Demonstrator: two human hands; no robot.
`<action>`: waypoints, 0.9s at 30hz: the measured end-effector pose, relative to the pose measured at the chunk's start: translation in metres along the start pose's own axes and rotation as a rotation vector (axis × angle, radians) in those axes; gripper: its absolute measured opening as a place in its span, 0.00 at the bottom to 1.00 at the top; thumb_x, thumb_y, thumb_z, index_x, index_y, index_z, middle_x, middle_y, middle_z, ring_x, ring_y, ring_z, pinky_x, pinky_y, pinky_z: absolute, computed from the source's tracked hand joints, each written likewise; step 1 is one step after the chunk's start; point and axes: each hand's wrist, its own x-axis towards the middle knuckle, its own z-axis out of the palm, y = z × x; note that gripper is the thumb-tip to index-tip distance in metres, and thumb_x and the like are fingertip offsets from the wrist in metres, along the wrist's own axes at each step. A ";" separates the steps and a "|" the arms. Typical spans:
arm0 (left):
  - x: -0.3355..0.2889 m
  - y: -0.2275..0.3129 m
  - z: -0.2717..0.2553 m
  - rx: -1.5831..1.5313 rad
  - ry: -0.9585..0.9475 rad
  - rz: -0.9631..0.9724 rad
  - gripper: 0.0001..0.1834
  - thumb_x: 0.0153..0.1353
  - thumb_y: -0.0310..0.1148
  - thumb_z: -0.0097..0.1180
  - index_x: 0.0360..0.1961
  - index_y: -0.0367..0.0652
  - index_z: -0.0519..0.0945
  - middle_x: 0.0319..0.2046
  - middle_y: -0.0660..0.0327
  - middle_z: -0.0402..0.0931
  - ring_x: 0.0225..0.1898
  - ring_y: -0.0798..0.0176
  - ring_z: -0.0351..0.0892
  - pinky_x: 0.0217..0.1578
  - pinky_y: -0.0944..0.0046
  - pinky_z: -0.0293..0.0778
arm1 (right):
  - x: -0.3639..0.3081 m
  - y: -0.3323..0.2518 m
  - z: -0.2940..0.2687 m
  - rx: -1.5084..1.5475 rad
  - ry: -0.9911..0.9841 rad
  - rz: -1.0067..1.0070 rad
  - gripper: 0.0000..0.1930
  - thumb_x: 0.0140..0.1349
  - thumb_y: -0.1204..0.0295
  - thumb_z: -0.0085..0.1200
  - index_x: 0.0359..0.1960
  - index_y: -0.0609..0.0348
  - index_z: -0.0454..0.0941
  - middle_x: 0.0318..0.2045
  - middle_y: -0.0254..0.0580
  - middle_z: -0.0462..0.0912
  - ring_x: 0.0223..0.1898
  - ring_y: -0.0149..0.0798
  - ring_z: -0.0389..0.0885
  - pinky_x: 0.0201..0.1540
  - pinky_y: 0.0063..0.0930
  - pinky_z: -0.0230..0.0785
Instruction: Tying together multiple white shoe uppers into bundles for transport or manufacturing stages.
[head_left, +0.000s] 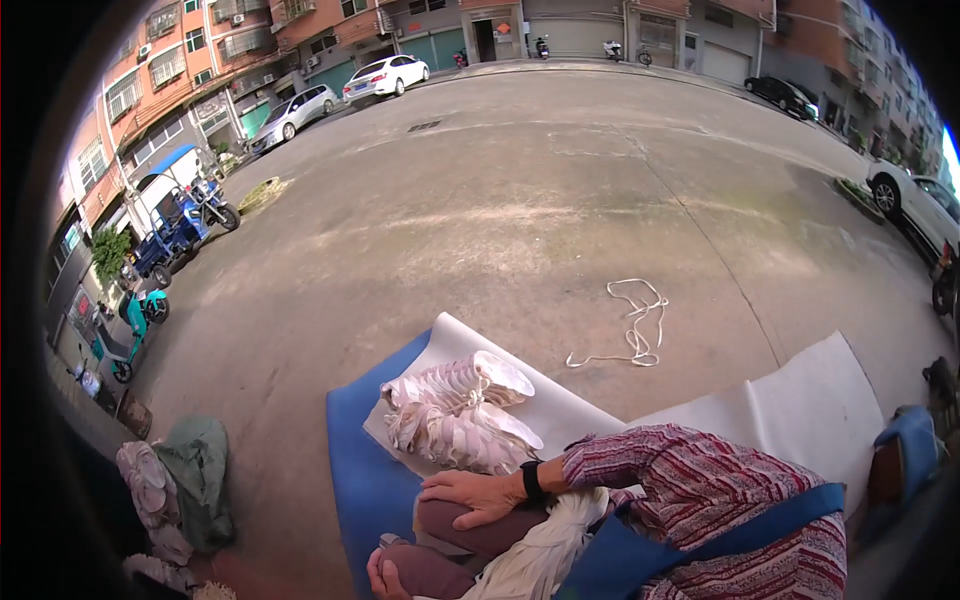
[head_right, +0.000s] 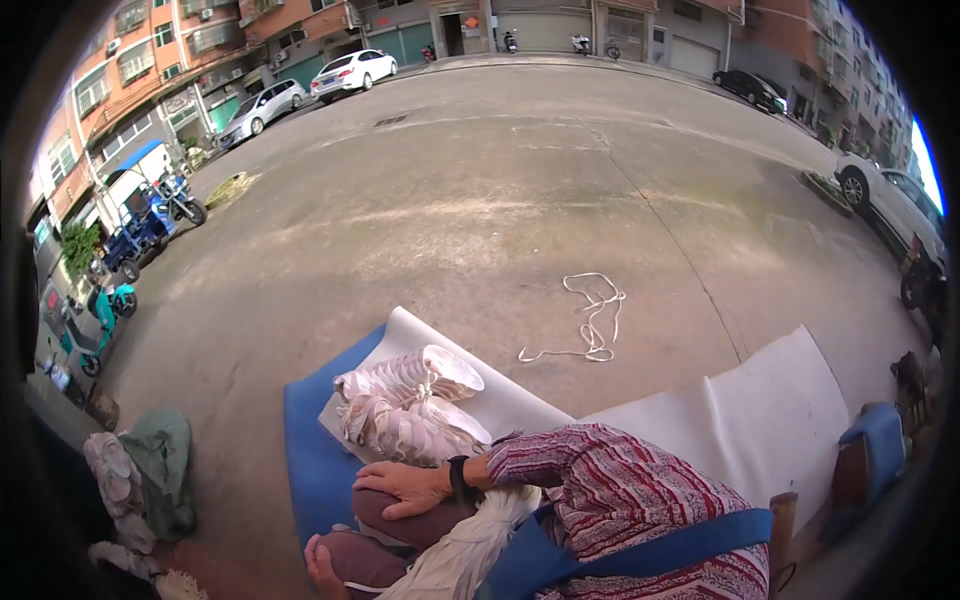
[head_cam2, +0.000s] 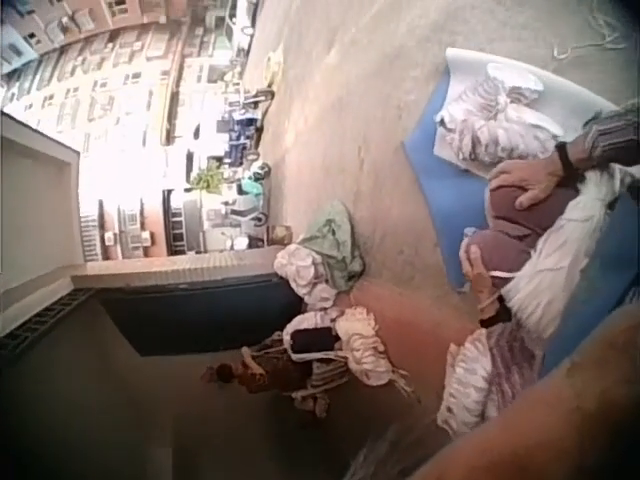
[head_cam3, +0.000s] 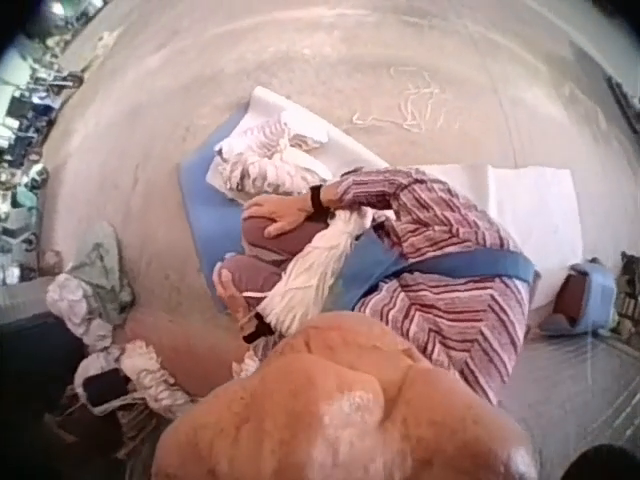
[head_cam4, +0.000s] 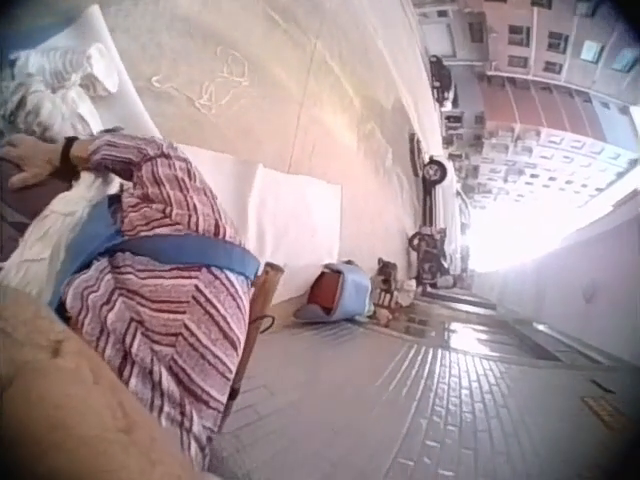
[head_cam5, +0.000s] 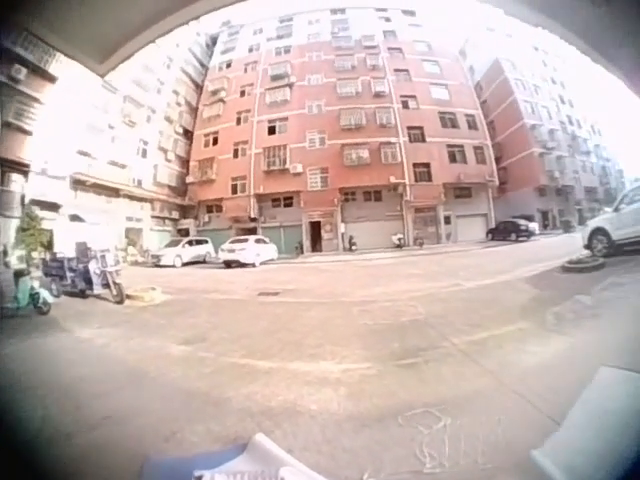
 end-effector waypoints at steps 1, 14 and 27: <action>-0.007 0.007 -0.001 0.030 0.049 -0.020 0.25 0.65 0.41 0.51 0.59 0.37 0.70 0.60 0.39 0.62 0.65 0.35 0.54 0.65 0.41 0.53 | -0.004 -0.004 -0.004 -0.013 0.020 0.028 0.36 0.58 0.52 0.47 0.63 0.63 0.57 0.62 0.60 0.58 0.64 0.59 0.56 0.66 0.47 0.49; -0.040 -0.010 -0.013 0.302 0.201 0.114 0.33 0.63 0.49 0.50 0.60 0.33 0.65 0.59 0.42 0.65 0.63 0.44 0.62 0.63 0.56 0.58 | 0.003 -0.006 -0.006 0.122 0.053 0.249 0.35 0.54 0.62 0.50 0.64 0.65 0.61 0.60 0.53 0.66 0.63 0.49 0.61 0.67 0.37 0.48; -0.239 -0.126 -0.066 -0.233 0.674 -0.517 0.13 0.65 0.38 0.54 0.40 0.38 0.79 0.36 0.61 0.80 0.39 0.69 0.78 0.45 0.67 0.73 | 0.013 -0.006 0.020 0.241 0.009 0.358 0.33 0.60 0.62 0.43 0.66 0.67 0.58 0.64 0.53 0.63 0.66 0.46 0.58 0.69 0.37 0.43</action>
